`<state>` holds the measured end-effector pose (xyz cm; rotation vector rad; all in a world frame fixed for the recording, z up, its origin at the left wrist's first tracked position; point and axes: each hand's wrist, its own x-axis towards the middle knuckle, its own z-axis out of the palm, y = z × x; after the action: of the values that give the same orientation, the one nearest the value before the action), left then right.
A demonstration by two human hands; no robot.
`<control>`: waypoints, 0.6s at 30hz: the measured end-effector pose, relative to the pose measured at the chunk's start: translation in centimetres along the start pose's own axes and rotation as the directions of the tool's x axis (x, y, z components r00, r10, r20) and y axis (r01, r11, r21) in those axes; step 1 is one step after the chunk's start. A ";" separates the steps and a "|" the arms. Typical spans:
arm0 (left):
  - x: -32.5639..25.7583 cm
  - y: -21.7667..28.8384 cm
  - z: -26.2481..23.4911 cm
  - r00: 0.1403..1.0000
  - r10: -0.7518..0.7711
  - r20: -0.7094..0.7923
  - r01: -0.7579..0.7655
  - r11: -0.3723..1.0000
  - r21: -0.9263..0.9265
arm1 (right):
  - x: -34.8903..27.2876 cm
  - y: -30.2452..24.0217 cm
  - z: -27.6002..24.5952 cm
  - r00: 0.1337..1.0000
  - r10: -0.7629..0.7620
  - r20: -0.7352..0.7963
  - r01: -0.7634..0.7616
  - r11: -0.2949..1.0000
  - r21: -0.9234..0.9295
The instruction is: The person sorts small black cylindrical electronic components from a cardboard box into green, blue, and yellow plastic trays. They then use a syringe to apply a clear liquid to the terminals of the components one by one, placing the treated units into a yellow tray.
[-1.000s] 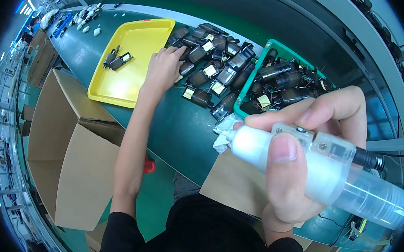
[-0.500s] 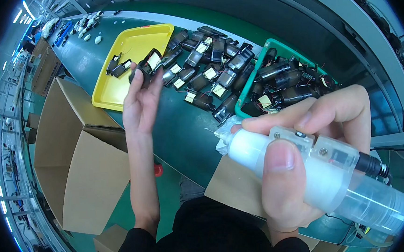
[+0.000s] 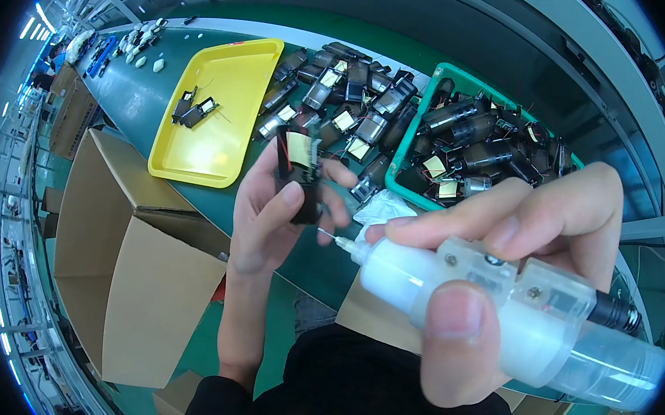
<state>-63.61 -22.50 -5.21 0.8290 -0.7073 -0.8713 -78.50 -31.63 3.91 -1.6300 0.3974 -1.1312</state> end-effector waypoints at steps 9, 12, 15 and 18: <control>-1.3 -0.4 -0.2 0.964 -0.023 0.264 0.105 0.948 -0.300 | -0.1 0.5 0.9 0.995 0.051 0.081 -0.061 0.990 0.127; -1.1 -0.3 -0.7 0.949 -0.016 0.316 0.109 0.955 -0.277 | -0.3 0.4 0.7 0.987 0.082 0.139 -0.100 0.986 0.130; -1.7 -0.2 -0.7 0.967 -0.061 0.246 0.123 0.962 -0.243 | -1.2 0.1 2.5 0.995 0.089 0.054 -0.099 0.974 0.204; -1.7 0.0 -0.5 0.967 -0.079 0.241 0.138 0.961 -0.239 | -0.9 -0.1 1.4 0.987 0.131 0.097 -0.141 0.984 0.108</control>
<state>-64.02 -20.91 -5.78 0.5457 -0.7370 -1.1445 -77.88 -30.13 3.60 -1.5231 0.3737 -0.9577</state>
